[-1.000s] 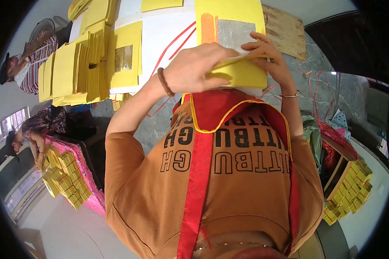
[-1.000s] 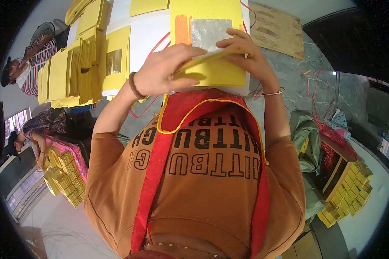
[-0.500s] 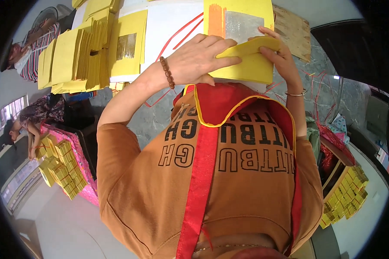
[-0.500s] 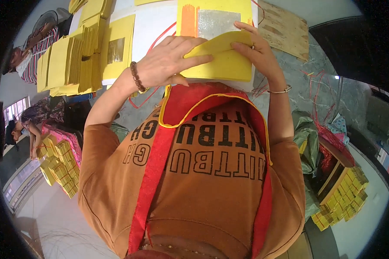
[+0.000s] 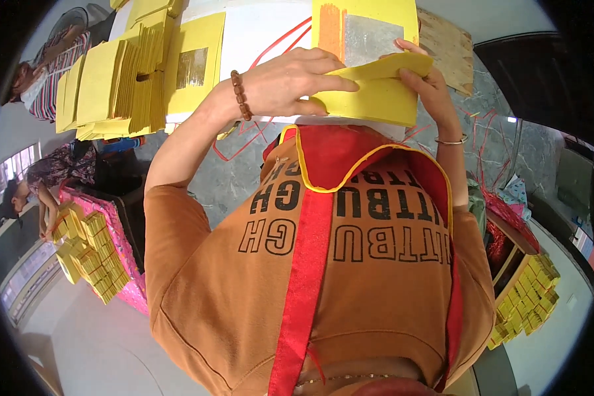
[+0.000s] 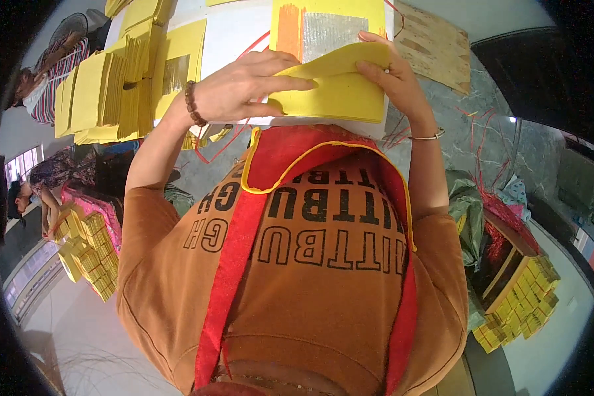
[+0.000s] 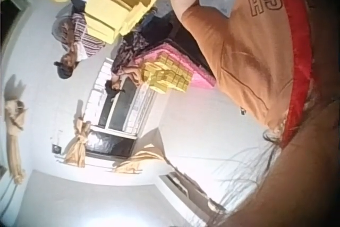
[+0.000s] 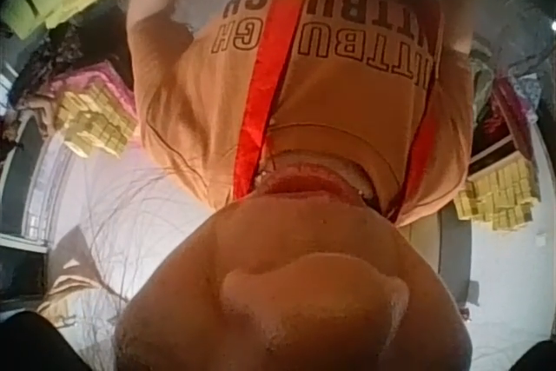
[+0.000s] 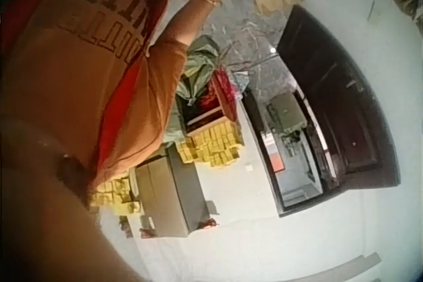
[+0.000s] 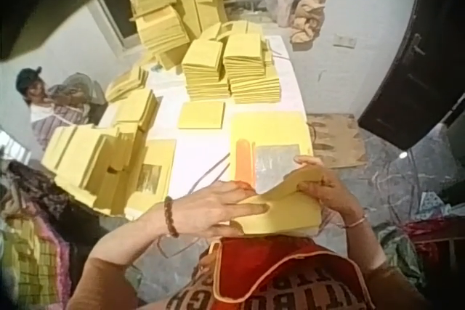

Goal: Folding and stacking yellow joss paper sheets on a table.

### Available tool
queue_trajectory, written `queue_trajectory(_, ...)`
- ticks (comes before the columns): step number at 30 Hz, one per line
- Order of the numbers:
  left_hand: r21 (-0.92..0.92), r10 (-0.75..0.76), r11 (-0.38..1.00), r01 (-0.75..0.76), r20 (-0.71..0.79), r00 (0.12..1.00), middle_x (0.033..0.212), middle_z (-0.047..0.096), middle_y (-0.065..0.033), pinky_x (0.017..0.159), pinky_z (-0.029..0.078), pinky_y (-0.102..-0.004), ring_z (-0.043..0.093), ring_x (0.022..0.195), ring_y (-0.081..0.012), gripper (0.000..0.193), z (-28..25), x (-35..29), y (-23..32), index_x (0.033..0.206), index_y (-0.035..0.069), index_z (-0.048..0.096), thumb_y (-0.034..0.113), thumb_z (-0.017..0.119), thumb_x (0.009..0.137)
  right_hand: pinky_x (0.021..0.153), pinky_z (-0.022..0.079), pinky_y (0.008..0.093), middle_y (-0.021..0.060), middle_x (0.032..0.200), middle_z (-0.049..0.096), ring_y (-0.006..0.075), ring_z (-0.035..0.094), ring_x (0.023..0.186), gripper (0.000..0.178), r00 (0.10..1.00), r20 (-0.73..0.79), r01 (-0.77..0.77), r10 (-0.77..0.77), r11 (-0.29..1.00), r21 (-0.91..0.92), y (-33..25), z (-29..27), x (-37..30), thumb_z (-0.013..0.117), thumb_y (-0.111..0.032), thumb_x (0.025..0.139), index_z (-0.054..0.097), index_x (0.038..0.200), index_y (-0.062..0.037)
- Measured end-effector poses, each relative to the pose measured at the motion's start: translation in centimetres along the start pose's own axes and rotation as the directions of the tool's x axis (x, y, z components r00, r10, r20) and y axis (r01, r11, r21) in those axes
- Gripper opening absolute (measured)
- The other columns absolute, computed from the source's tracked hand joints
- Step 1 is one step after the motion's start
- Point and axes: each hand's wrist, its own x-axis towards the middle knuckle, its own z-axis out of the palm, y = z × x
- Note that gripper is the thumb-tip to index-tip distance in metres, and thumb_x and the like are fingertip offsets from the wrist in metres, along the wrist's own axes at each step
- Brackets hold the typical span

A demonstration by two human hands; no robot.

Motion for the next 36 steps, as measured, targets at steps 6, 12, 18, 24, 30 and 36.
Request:
queue_trajectory(6, -0.015, 0.013, 1.0, -0.014, -0.051, 0.999, 0.104, 0.056, -0.012, 0.085, 0.041, -0.0407, 0.052, 0.099, -0.0298, 0.03, -0.3, -0.2, -0.2, 0.106, 0.007, 0.06, 0.015, 0.064, 0.077, 0.09, 0.039, 0.0236, 0.0009, 0.119, 0.051, 0.0088, 0.048, 0.104, 0.044, 1.0, -0.002, -0.024, 0.024, 0.999, 0.041, -0.1, 0.1, 0.0, 0.06, -0.016, 0.086, 0.048, 0.128, -0.008)
queue_trajectory(12, -0.052, -0.065, 0.997, 0.063, -0.052, 0.996, 0.085, 0.057, -0.0112, 0.072, 0.045, -0.0373, 0.057, 0.082, -0.0278, 0.018, -0.8, -0.1, 0.2, 0.092, 0.004, 0.061, 0.014, 0.063, 0.078, 0.091, 0.038, 0.0237, 0.0011, 0.12, 0.051, 0.0089, 0.047, 0.105, 0.043, 1.0, 0.001, -0.028, 0.028, 0.999, 0.025, -0.3, 0.1, 0.0, 0.061, -0.016, 0.086, 0.048, 0.127, -0.0072)
queue_trajectory(18, -0.224, -0.144, 0.966, 0.126, -0.066, 0.987, 0.074, 0.057, -0.0125, 0.068, 0.047, -0.0357, 0.058, 0.072, -0.0289, 0.009, -0.7, -0.2, -0.2, 0.081, 0.0, 0.062, 0.008, 0.06, 0.077, 0.092, 0.038, 0.0245, 0.0024, 0.122, 0.051, 0.01, 0.047, 0.107, 0.044, 1.0, -0.007, -0.015, 0.015, 1.0, 0.023, -0.2, 0.1, 0.0, 0.062, -0.016, 0.085, 0.049, 0.126, -0.006)
queue_trajectory(24, -0.37, -0.234, 0.902, 0.224, 0.019, 0.972, 0.073, 0.056, -0.0082, 0.06, 0.043, -0.0328, 0.055, 0.062, -0.0224, 0.012, -1.0, 0.0, -0.5, 0.075, -0.002, 0.061, 0.008, 0.055, 0.072, 0.092, 0.038, 0.0243, 0.003, 0.125, 0.049, 0.0104, 0.048, 0.107, 0.044, 1.0, 0.025, -0.005, 0.005, 1.0, 0.003, 0.0, -0.2, 0.2, 0.062, -0.015, 0.084, 0.049, 0.125, -0.0056)
queue_trajectory(30, -0.274, -0.248, 0.918, 0.285, 0.161, 0.955, 0.079, 0.062, -0.0148, 0.066, 0.048, -0.035, 0.059, 0.102, -0.0289, 0.009, -1.8, 0.6, -0.3, 0.078, -0.002, 0.06, 0.004, 0.055, 0.073, 0.094, 0.039, 0.0282, 0.0069, 0.125, 0.049, 0.0151, 0.049, 0.11, 0.037, 1.0, 0.025, -0.009, 0.01, 0.998, -0.056, -0.5, -0.1, 0.2, 0.06, -0.016, 0.085, 0.053, 0.119, -0.0018)
queue_trajectory(36, -0.312, -0.236, 0.915, 0.255, 0.099, 0.967, 0.078, 0.061, -0.0133, 0.061, 0.047, -0.0341, 0.063, 0.089, -0.0257, 0.008, -1.6, 0.4, -0.7, 0.078, -0.002, 0.06, 0.003, 0.056, 0.074, 0.096, 0.039, 0.0341, 0.0119, 0.126, 0.048, 0.0224, 0.05, 0.113, 0.045, 0.994, 0.105, 0.01, -0.018, 0.997, 0.081, -0.8, -0.2, 0.1, 0.055, -0.032, 0.086, 0.056, 0.113, 0.0034)
